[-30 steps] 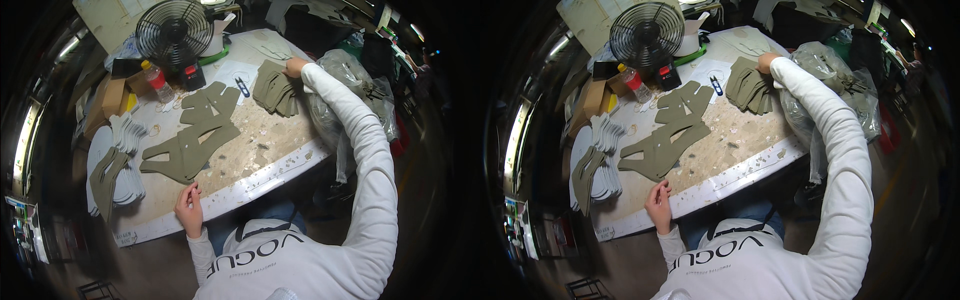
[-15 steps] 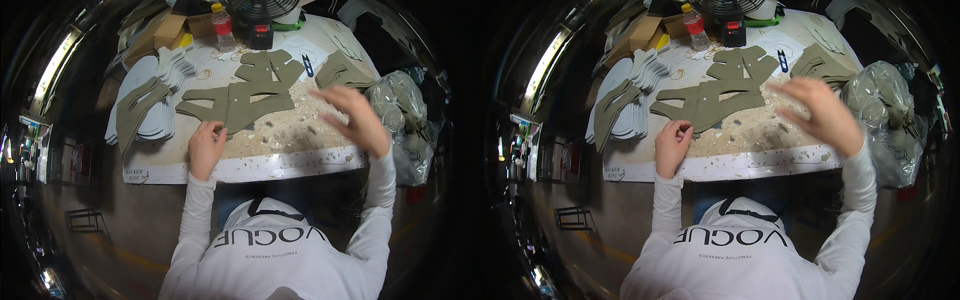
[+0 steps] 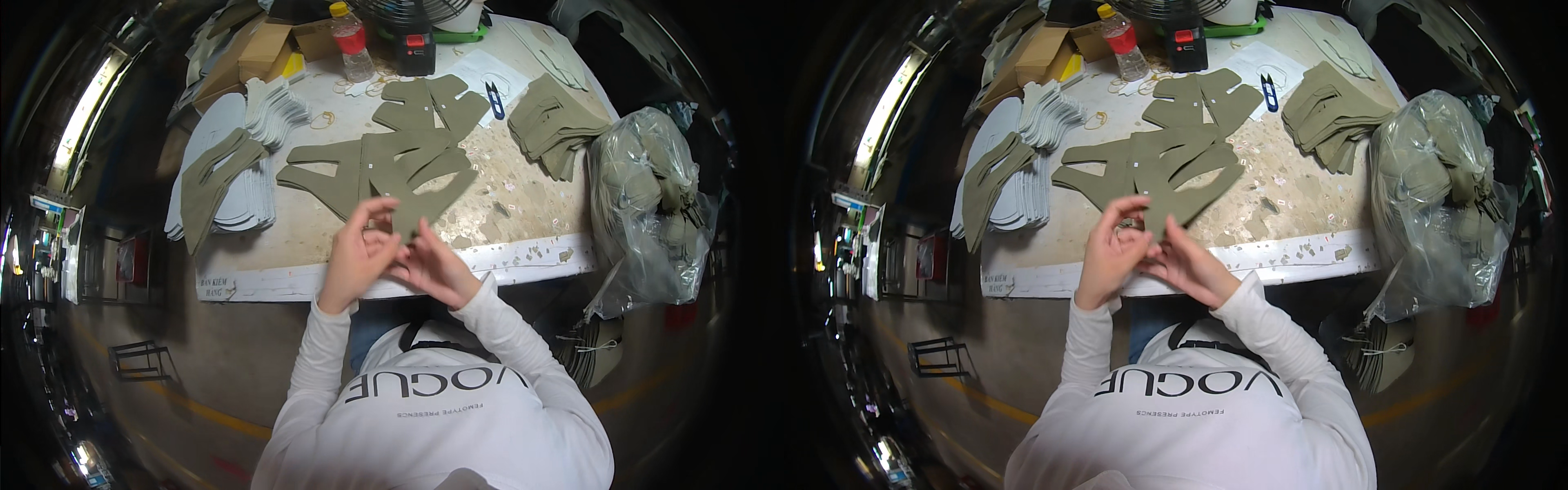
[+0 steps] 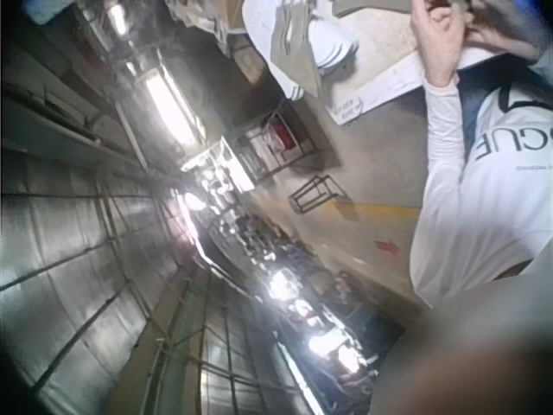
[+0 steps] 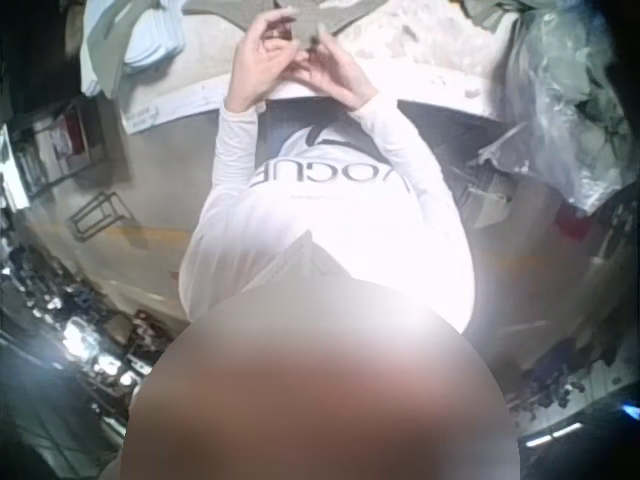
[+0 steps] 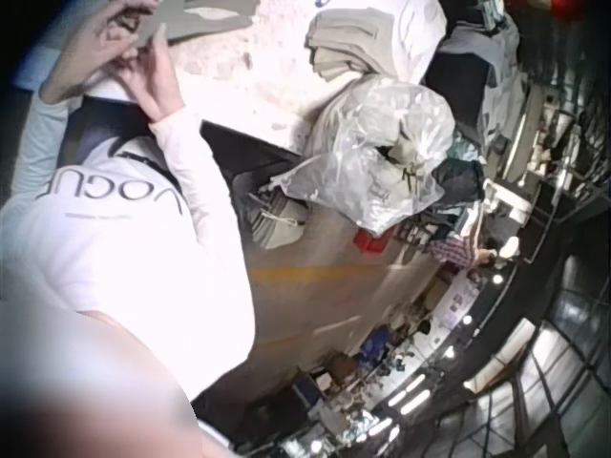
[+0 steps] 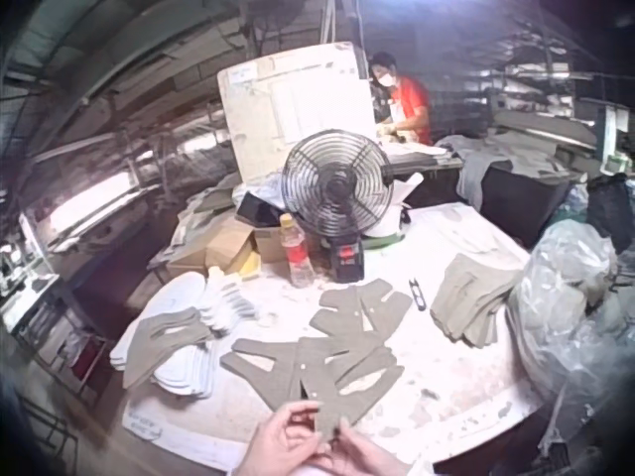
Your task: The person unties a bundle of olive-green cardboard pieces and separates them one by one on a worktable. They use a small blue tool to cut or pry apart stuck pieces, then stack the separated pieces into a neat pile.
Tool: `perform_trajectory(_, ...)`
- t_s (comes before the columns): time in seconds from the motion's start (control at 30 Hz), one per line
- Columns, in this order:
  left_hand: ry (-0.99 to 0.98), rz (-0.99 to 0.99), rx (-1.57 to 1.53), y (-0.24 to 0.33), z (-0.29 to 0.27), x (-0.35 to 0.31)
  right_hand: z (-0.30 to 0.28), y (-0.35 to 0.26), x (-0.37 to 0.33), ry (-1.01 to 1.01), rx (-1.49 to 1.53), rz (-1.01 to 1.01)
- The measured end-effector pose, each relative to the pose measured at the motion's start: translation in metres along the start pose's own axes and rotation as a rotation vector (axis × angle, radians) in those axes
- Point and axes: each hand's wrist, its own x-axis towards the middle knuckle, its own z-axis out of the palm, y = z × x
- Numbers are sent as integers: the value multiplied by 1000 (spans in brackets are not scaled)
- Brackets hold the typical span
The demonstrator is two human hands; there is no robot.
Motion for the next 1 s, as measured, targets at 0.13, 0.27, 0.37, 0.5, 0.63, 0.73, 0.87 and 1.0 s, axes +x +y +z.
perform_trajectory(0.13,-121,-137,176,0,5,-27,-12,-23,5,-24,231,-111)
perform_trajectory(0.27,-108,-196,78,-7,12,-38,-18,-46,-2,80,271,-223)
perform_trajectory(0.37,-162,-192,53,-15,18,-36,-25,-63,-19,72,213,-335)
perform_trajectory(0.5,-256,-244,51,-24,29,-28,-35,-75,-48,174,151,-461)
perform_trajectory(0.63,-232,-260,177,-27,35,-27,-41,-87,-73,312,79,-632)
perform_trajectory(0.73,-94,-149,424,-21,19,-25,-36,-97,-88,427,-243,-800)
perform_trajectory(0.87,249,157,791,-1,-26,-11,-21,-95,-98,639,-751,-924)
perform_trajectory(1.0,304,382,1125,19,-65,3,-3,-77,-95,740,-1318,-961)
